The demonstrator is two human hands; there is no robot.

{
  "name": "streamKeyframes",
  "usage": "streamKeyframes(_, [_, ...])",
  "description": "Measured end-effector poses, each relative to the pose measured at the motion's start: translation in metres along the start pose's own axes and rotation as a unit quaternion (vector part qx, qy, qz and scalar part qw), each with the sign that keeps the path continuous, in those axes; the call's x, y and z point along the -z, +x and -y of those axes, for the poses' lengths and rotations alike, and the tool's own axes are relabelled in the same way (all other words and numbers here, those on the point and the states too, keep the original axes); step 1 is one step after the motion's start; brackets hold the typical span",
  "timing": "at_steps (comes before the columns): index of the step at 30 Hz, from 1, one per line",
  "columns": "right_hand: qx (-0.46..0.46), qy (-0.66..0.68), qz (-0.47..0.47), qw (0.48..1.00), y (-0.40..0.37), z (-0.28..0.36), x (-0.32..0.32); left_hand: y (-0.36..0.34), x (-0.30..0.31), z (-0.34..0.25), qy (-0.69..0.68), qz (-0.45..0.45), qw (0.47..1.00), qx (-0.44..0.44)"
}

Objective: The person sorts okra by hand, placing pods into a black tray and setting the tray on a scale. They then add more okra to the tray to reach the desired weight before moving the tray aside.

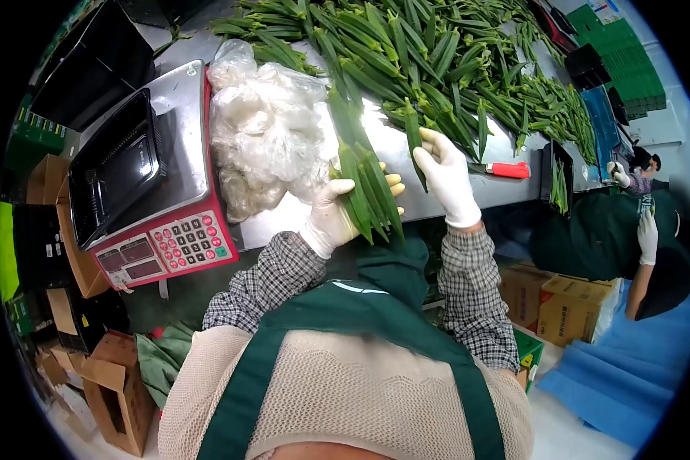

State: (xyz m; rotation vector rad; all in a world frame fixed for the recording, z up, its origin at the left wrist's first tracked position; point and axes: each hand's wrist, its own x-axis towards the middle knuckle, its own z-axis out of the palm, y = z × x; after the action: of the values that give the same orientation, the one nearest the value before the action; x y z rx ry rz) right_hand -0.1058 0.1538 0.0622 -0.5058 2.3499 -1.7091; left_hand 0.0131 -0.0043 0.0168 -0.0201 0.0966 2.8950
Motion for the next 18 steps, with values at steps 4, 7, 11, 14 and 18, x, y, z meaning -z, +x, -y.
streamKeyframes(4, [-0.017,-0.063,0.133,0.989,-0.044,0.043,-0.007,0.001,-0.008,0.002,0.049,-0.021,0.998,-0.042])
streamKeyframes(7, [0.02,-0.034,0.067,0.997,-0.051,0.047,-0.006,-0.001,-0.001,0.004,0.01,-0.014,1.0,-0.009])
streamKeyframes(11, [0.126,-0.335,-0.11,0.927,-0.011,-0.001,0.048,-0.004,-0.001,0.002,0.059,-0.034,0.998,0.015])
streamKeyframes(14, [0.098,-0.475,-0.083,0.87,0.002,-0.044,0.066,-0.002,-0.003,0.001,0.064,-0.028,0.997,0.013])
streamKeyframes(18, [0.076,-0.488,-0.054,0.868,0.009,-0.034,0.071,-0.003,-0.001,0.001,0.062,-0.027,0.998,0.014])
